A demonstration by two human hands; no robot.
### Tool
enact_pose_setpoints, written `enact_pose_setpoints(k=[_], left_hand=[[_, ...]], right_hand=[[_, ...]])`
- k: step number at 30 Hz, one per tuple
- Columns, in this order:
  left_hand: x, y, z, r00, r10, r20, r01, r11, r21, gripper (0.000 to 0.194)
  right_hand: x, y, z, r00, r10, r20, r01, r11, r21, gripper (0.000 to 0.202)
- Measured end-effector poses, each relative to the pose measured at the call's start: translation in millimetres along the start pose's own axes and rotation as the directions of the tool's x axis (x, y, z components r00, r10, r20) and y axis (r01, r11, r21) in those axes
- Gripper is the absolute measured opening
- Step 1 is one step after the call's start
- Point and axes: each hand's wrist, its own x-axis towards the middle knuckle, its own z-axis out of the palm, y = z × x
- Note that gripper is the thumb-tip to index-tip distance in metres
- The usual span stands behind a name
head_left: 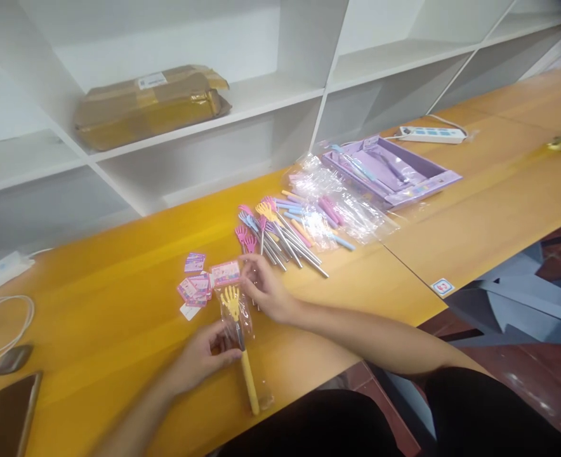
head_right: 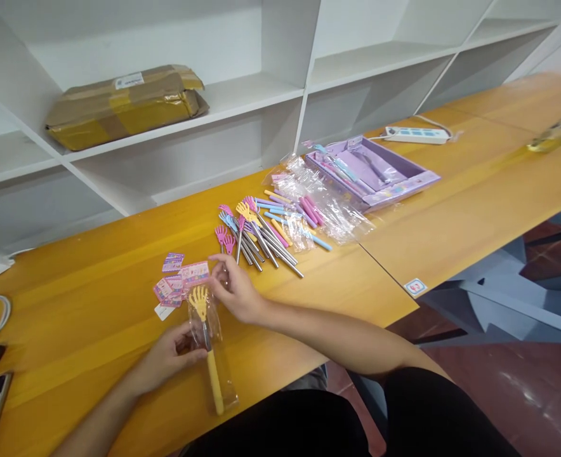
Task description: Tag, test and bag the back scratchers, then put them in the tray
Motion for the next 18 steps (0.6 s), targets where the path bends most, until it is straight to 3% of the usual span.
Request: enact_pose_setpoints(k=[3, 5, 7, 9, 11, 13, 15, 18], left_hand=[[5, -5, 0.8, 0.979, -0.018, -0.204, -0.005, 0.994, -0.111, 0.045], [9, -9, -1.0, 0.945, -0.018, -0.327, -0.042, 0.983, -0.176, 0.047], [12, -12, -2.6, 0.922, 0.0, -0.386, -0.096, 0.969, -0.228, 0.046], [13, -11, -2.8, 0.917, 0.045, -0.396, -0.163, 0.949, -0.271, 0.045], [13, -10, -2.2, 0.92, 0.113, -0.375, -0.234, 0.927, -0.295, 0.046], [13, -10, -2.6, 0.929, 0.161, -0.333, -0.264, 0.919, -0.293, 0.046], [13, -14, -5.0, 0.946, 0.175, -0.274, -0.249, 0.931, -0.267, 0.042], [16, -21, -9.6, 0.963, 0.188, -0.194, -0.231, 0.945, -0.233, 0.035]], right_hand=[[-2, -8, -1, 0.979, 0.055, 0.196, -0.033, 0.993, -0.111, 0.043], [-4, -17, 0, 0.925, 0.099, 0.368, -0.003, 0.967, -0.254, 0.041], [-6, -27, 3, 0.866, 0.118, 0.486, 0.069, 0.934, -0.349, 0.031], [-7, -36, 3, 0.849, 0.097, 0.52, 0.144, 0.903, -0.405, 0.021], [-4, -45, -4, 0.867, 0.049, 0.496, 0.226, 0.848, -0.479, 0.021], [3, -56, -25, 0.902, -0.014, 0.432, 0.288, 0.765, -0.577, 0.024], [15, -69, -59, 0.944, -0.063, 0.324, 0.275, 0.692, -0.667, 0.022], [39, -95, -129, 0.994, -0.089, 0.07, 0.11, 0.626, -0.772, 0.02]])
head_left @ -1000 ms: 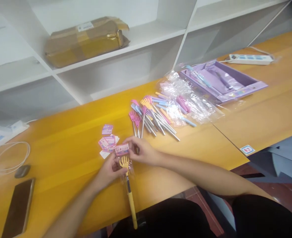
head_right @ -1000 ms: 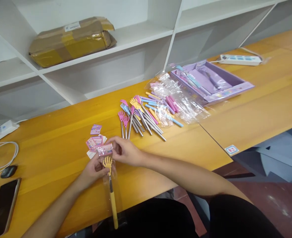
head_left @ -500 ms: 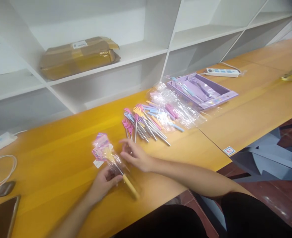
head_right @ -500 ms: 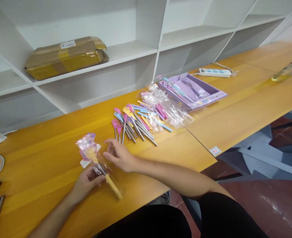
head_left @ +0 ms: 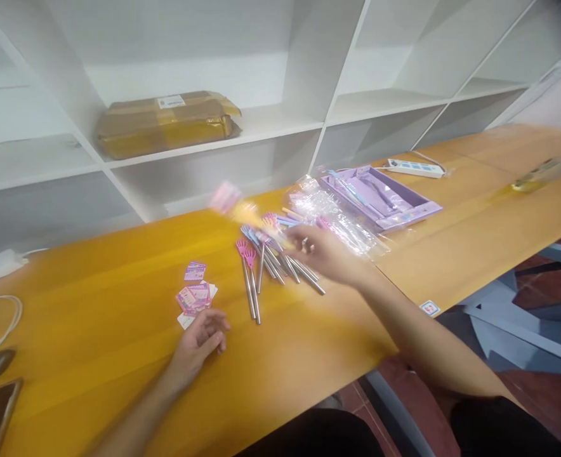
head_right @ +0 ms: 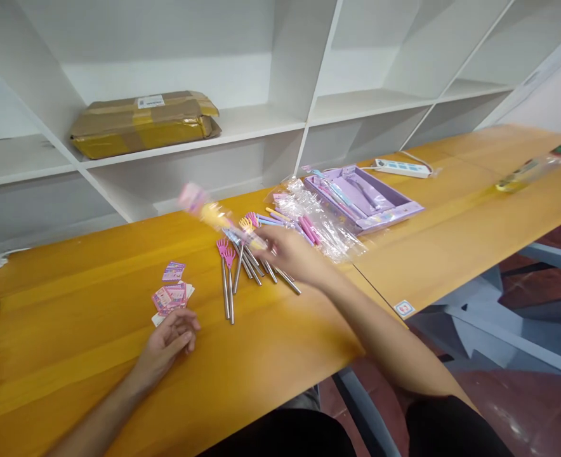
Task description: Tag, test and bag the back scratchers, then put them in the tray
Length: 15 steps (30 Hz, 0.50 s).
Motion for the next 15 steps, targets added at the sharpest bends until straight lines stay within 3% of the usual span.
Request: enact_pose_setpoints(k=[5, 8, 11, 15], left_hand=[[2, -3, -1.6, 0.999, 0.015, 0.043, -0.014, 1.0, -0.022, 0.035], [3, -2, -0.6, 0.999, 0.007, 0.054, -0.006, 1.0, -0.022, 0.037], [3, -3, -1.1, 0.998, 0.008, 0.057, -0.008, 1.0, -0.013, 0.036], [3, -4, -2.5, 0.997, 0.006, 0.071, -0.006, 1.0, -0.003, 0.035]], right_hand=[[32, 74, -108, 0.909, 0.281, -0.308, -0.339, 0.929, -0.152, 0.042], [43, 114, -152, 0.835, 0.391, -0.386, -0.499, 0.835, -0.233, 0.056], [49, 146, -175, 0.771, 0.462, -0.438, -0.604, 0.748, -0.276, 0.051], [48, 174, -177, 0.757, 0.459, -0.465, -0.625, 0.715, -0.313, 0.039]])
